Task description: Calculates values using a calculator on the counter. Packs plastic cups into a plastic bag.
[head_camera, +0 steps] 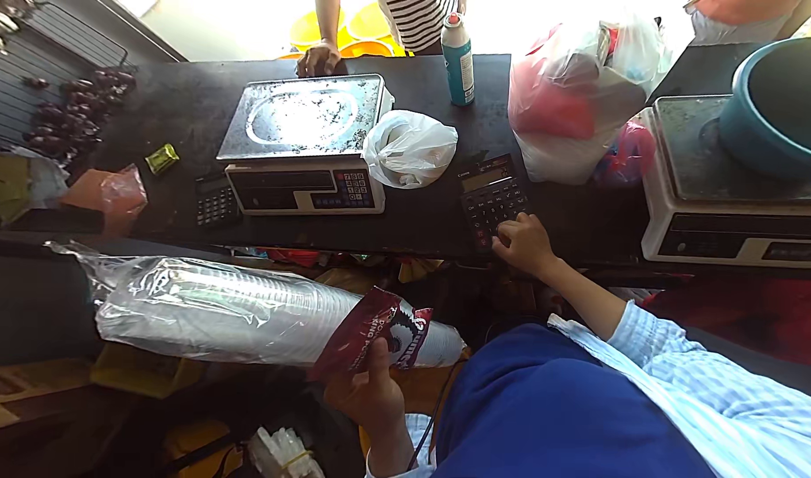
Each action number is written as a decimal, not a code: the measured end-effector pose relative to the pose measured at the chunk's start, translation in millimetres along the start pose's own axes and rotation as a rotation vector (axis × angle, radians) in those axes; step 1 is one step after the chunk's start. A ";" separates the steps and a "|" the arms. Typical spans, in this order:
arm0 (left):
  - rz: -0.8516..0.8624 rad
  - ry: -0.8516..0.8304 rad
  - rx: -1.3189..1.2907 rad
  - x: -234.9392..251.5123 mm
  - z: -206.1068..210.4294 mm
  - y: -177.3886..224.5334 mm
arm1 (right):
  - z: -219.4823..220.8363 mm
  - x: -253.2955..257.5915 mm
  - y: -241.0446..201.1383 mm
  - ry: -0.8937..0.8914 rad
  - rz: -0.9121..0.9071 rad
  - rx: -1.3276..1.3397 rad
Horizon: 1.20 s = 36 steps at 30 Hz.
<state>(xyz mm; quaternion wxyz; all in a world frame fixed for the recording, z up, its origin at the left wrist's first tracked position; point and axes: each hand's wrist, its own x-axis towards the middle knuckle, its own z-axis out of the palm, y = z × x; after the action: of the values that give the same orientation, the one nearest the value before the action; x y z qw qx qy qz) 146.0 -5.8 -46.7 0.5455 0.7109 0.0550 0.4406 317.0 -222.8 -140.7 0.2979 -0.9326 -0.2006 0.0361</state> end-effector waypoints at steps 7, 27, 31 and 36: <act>0.009 0.003 0.013 3.1 -1.1 -2.2 | -9.9 -13.2 1.1 0.008 0.016 0.050; 0.007 0.008 0.000 3.4 -7.4 -4.4 | -13.2 -11.5 21.5 0.058 -0.005 0.060; 0.011 0.012 0.000 3.3 -9.1 -3.1 | -3.3 16.1 27.2 0.065 0.006 0.027; 0.018 0.024 0.012 4.0 -11.8 -0.9 | -6.0 15.5 14.1 0.015 0.049 0.006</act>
<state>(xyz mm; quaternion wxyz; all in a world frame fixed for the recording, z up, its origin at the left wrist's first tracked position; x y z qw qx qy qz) 140.7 5.4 -45.0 0.5366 0.7092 0.0579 0.4535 337.3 -230.4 -143.1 0.3015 -0.9365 -0.1751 0.0369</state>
